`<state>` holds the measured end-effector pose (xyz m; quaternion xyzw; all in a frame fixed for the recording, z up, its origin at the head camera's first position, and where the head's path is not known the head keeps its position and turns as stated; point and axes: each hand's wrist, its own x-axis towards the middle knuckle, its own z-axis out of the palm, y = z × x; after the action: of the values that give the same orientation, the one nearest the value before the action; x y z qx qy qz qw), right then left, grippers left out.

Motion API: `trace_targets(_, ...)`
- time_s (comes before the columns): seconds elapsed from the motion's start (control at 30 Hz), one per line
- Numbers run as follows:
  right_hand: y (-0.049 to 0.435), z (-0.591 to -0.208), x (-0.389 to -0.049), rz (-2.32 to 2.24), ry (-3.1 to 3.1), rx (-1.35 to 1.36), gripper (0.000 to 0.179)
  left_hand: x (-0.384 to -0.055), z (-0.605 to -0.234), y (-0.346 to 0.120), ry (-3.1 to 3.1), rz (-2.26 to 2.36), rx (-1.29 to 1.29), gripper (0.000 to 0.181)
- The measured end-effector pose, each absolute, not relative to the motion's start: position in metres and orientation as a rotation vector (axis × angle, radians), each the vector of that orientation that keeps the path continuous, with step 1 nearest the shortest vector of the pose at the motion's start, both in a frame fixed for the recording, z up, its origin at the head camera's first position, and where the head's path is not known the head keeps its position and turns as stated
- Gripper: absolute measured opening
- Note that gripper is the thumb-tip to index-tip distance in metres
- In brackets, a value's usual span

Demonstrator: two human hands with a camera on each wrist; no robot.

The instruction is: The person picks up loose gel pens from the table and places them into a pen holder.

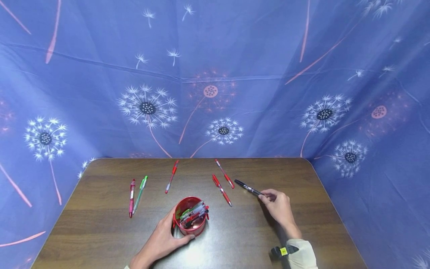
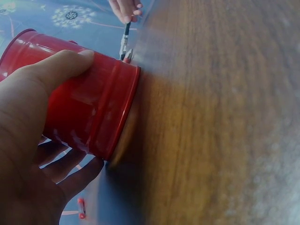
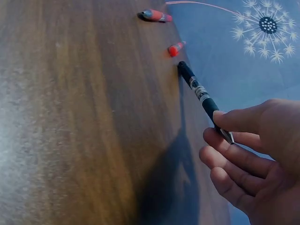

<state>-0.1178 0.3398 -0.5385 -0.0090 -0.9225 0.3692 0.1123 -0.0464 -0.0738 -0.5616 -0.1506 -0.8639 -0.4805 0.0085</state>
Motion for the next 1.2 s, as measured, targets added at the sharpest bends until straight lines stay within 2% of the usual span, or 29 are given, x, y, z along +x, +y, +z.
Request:
trace_targets(0.73,0.341,-0.503,-0.112,1.081,-2.628,-0.095,0.01,-0.045,-0.559,-0.075,-2.705,-1.524,-0.473,0.104)
trace_targets(1.2,0.339,-0.474,-0.103,1.063,-2.614,0.084,0.011,-0.046,-0.562,-0.075,-2.694,-1.536,-0.476,0.104)
